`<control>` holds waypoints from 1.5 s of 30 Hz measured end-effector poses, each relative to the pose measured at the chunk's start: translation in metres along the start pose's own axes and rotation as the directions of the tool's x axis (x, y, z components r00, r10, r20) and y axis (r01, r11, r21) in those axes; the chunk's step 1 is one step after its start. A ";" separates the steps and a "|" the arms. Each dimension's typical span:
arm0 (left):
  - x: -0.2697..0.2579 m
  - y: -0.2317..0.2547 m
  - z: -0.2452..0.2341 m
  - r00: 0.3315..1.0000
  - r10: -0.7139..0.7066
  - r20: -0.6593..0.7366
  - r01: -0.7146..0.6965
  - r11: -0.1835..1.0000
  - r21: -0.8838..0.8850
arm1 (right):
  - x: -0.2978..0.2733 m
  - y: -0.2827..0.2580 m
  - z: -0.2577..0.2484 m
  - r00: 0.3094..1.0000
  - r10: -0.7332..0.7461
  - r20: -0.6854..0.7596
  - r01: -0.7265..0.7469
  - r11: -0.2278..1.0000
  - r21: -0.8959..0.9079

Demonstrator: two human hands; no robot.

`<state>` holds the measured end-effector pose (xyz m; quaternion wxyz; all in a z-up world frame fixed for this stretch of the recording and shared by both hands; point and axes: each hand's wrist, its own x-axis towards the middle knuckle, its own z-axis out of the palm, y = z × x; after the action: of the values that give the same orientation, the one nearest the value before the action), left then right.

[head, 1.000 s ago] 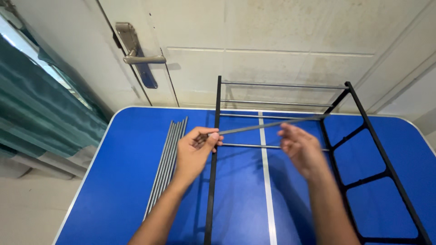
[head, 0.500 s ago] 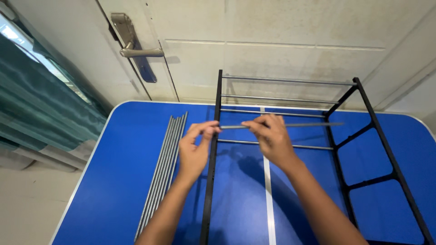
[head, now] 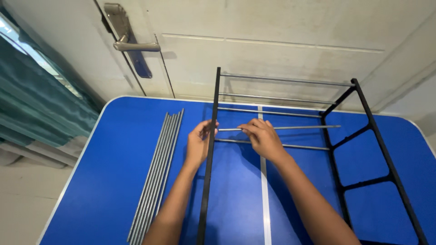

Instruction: The person assembles a metal rack by inserting multiple horizontal metal rods into two vertical black frames. They place each rod between the frames, aligning them evenly to form a multi-tiered rack on a blue table.

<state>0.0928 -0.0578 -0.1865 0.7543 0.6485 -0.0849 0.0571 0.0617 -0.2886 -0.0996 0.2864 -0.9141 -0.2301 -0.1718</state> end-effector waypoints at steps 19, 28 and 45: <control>-0.005 0.005 -0.007 1.000 -0.009 0.007 0.009 1.000 -0.003 | 0.010 -0.019 0.006 0.999 -0.026 -0.045 0.026 1.000 0.006; -0.005 0.001 0.000 0.997 0.079 0.022 -0.082 0.988 0.129 | 0.017 -0.019 -0.003 0.998 0.025 0.055 -0.024 0.999 -0.033; -0.015 0.042 0.008 0.997 -0.004 0.077 -0.009 0.986 0.168 | 0.076 -0.019 -0.159 0.870 0.279 0.407 -0.146 0.933 -0.328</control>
<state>0.0691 -0.0589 -0.1483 0.6931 0.7114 -0.1094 0.0399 0.0861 -0.3464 0.0664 0.1079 -0.9804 -0.1591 0.0441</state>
